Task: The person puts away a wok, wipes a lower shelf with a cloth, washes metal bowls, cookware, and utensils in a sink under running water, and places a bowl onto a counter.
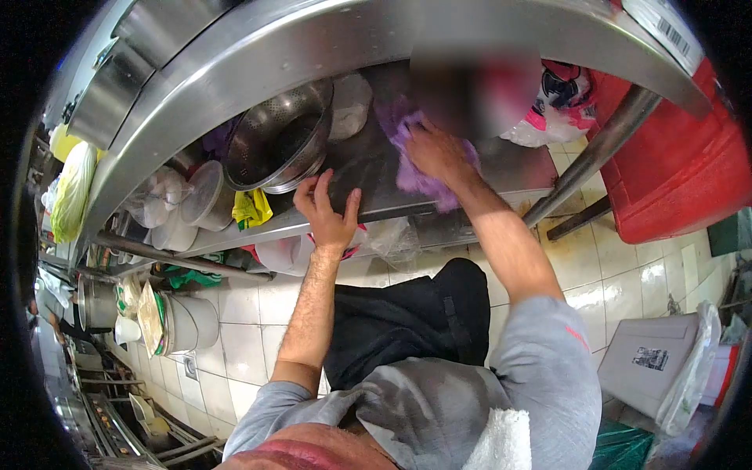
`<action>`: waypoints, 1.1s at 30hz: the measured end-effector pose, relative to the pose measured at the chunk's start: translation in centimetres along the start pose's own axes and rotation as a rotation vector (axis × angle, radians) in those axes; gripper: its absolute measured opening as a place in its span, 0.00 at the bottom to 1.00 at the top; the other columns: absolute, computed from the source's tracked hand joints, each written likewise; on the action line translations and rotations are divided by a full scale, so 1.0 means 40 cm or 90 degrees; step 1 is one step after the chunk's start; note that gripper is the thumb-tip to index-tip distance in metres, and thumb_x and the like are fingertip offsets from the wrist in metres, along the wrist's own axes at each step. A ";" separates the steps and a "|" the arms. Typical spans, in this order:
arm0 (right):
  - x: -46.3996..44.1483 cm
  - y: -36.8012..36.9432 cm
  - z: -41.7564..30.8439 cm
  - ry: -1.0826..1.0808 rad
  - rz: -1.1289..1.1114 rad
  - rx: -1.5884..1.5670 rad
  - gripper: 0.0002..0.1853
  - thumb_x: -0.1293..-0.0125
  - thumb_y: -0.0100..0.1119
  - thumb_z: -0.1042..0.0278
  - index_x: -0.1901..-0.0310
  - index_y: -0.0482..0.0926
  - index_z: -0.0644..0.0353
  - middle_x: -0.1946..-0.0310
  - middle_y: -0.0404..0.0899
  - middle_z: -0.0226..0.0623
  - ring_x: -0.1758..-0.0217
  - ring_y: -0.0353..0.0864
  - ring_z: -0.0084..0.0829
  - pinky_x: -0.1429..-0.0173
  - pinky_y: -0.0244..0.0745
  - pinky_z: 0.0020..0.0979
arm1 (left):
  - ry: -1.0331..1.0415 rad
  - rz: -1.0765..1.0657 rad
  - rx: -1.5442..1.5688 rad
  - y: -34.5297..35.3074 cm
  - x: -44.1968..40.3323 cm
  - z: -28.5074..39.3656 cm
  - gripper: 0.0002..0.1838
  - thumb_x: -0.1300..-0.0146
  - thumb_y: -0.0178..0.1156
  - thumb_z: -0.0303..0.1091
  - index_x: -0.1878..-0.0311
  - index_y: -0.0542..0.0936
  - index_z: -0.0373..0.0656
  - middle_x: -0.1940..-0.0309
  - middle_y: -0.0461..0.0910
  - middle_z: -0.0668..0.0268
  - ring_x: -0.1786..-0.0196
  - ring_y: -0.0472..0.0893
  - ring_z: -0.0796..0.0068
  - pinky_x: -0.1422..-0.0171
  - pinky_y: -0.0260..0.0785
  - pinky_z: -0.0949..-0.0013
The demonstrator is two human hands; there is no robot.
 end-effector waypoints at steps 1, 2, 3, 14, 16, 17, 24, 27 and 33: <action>0.060 -0.027 -0.001 0.007 0.028 -0.031 0.19 0.40 0.46 0.61 0.48 0.73 0.57 0.48 0.70 0.47 0.42 0.66 0.46 0.36 0.58 0.44 | -0.014 0.045 -0.009 -0.031 0.006 0.005 0.31 0.51 0.68 0.38 0.44 0.68 0.40 0.47 0.58 0.50 0.44 0.60 0.55 0.40 0.55 0.56; 0.086 -0.037 0.011 0.003 0.032 -0.031 0.19 0.40 0.46 0.61 0.48 0.73 0.57 0.48 0.70 0.47 0.42 0.66 0.46 0.36 0.58 0.44 | -0.022 0.092 -0.019 -0.060 0.001 0.009 0.33 0.52 0.68 0.39 0.44 0.67 0.41 0.45 0.56 0.51 0.43 0.59 0.56 0.40 0.55 0.57; 0.103 -0.045 0.027 0.000 0.046 -0.056 0.19 0.39 0.46 0.61 0.48 0.73 0.58 0.49 0.70 0.47 0.42 0.66 0.47 0.36 0.57 0.45 | -0.021 0.097 -0.021 -0.087 -0.012 0.005 0.33 0.52 0.68 0.39 0.44 0.67 0.41 0.45 0.56 0.51 0.43 0.59 0.56 0.40 0.55 0.57; -0.142 0.106 -0.077 0.132 -0.257 -0.106 0.20 0.40 0.48 0.54 0.49 0.74 0.51 0.42 0.67 0.39 0.37 0.62 0.42 0.38 0.60 0.49 | -0.040 0.093 -0.168 -0.255 -0.147 -0.056 0.48 0.63 0.75 0.43 0.39 0.60 0.44 0.39 0.51 0.50 0.35 0.51 0.50 0.33 0.48 0.50; -0.054 0.074 -0.125 0.108 -0.102 -0.087 0.20 0.41 0.49 0.54 0.49 0.75 0.51 0.43 0.67 0.39 0.37 0.62 0.42 0.39 0.60 0.50 | -0.037 0.064 -0.208 -0.244 -0.142 -0.035 0.47 0.64 0.75 0.45 0.39 0.61 0.47 0.39 0.53 0.52 0.36 0.54 0.50 0.34 0.48 0.51; -0.022 0.063 -0.153 0.009 -0.092 -0.124 0.19 0.41 0.50 0.53 0.50 0.75 0.51 0.44 0.67 0.39 0.38 0.63 0.42 0.39 0.60 0.50 | -0.015 0.074 -0.227 -0.244 -0.143 0.000 0.44 0.63 0.74 0.45 0.41 0.64 0.47 0.41 0.56 0.52 0.37 0.55 0.52 0.35 0.49 0.52; -0.010 0.003 -0.035 0.052 0.154 -0.112 0.19 0.43 0.51 0.54 0.52 0.74 0.51 0.47 0.70 0.40 0.40 0.65 0.42 0.38 0.56 0.48 | 0.133 -0.085 0.137 0.017 -0.223 0.225 0.22 0.49 0.63 0.35 0.49 0.75 0.48 0.50 0.70 0.55 0.47 0.69 0.54 0.43 0.59 0.55; 0.000 -0.023 -0.023 0.107 0.148 -0.201 0.19 0.47 0.56 0.60 0.52 0.73 0.53 0.50 0.71 0.42 0.44 0.67 0.42 0.41 0.58 0.49 | -0.109 -0.474 0.255 0.240 -0.311 0.233 0.25 0.46 0.59 0.34 0.43 0.71 0.51 0.45 0.69 0.53 0.44 0.70 0.53 0.42 0.62 0.57; 0.249 -0.126 0.036 0.225 0.582 -0.186 0.26 0.52 0.65 0.65 0.50 0.69 0.58 0.56 0.66 0.45 0.51 0.64 0.48 0.45 0.61 0.45 | -0.003 -0.450 0.257 0.490 -0.343 0.251 0.30 0.49 0.62 0.38 0.40 0.67 0.53 0.43 0.69 0.51 0.39 0.68 0.56 0.37 0.61 0.61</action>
Point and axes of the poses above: each hand's wrist, its own x-axis away from the middle knuckle, its own y-axis out of the palm, z = x × y, the point moved 6 cm from there along -x, towards the middle knuckle
